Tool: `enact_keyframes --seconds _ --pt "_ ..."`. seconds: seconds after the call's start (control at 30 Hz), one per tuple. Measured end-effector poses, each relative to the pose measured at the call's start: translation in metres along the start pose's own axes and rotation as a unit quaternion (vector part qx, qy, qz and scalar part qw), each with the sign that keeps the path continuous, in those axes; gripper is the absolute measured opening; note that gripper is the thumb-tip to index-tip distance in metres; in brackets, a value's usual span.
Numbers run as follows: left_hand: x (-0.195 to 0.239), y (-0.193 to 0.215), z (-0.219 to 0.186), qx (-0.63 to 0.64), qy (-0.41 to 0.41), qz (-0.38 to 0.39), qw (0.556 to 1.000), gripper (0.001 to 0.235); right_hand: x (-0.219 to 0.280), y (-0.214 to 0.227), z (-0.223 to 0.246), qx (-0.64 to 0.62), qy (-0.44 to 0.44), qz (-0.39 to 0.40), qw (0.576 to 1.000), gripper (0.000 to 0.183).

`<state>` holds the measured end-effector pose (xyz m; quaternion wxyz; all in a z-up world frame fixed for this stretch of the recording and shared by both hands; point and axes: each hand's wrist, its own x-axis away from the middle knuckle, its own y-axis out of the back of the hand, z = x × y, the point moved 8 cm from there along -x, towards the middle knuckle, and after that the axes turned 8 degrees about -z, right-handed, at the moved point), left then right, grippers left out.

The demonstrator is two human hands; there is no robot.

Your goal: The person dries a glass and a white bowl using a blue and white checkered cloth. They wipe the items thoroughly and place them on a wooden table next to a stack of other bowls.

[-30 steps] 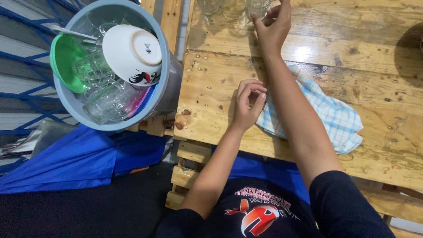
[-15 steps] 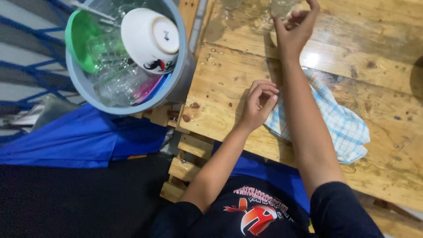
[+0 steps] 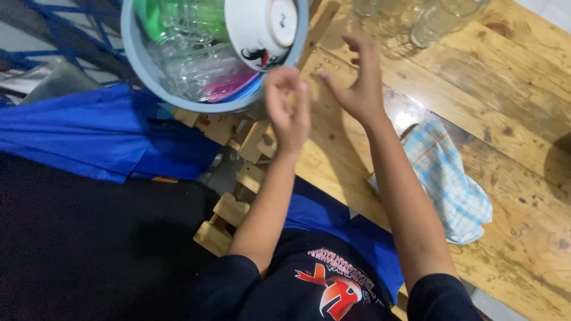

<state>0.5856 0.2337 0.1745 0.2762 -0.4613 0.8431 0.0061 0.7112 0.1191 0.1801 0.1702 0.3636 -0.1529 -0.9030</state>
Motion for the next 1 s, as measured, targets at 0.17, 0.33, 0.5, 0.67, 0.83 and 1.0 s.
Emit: enact_keyframes --seconds 0.17,0.33,0.5,0.67,0.83,1.0 --pt "-0.067 0.065 -0.028 -0.187 -0.083 -0.087 0.975 0.029 -0.027 -0.061 0.034 -0.031 0.079 0.115 0.99 0.082" --pt "-0.099 0.071 0.027 -0.295 0.07 0.079 0.95 0.055 -0.058 -0.114 0.025 0.113 0.091 0.2 0.969 0.129" --pt "-0.112 0.067 0.044 -0.323 0.117 0.084 0.936 0.046 -0.073 -0.13 0.026 0.129 0.104 0.216 0.962 0.125" --pt "-0.12 0.066 0.045 -0.258 0.223 0.072 0.937 0.032 -0.074 -0.129 0.026 0.133 0.118 0.213 0.961 0.124" --pt "-0.133 0.062 0.051 -0.11 0.189 0.079 0.973 0.037 -0.082 -0.126 0.029 0.13 0.075 0.23 0.962 0.119" --pt "-0.139 0.069 0.047 0.047 0.171 0.079 0.981 0.039 -0.095 -0.112 0.061 0.124 0.08 0.214 0.966 0.115"
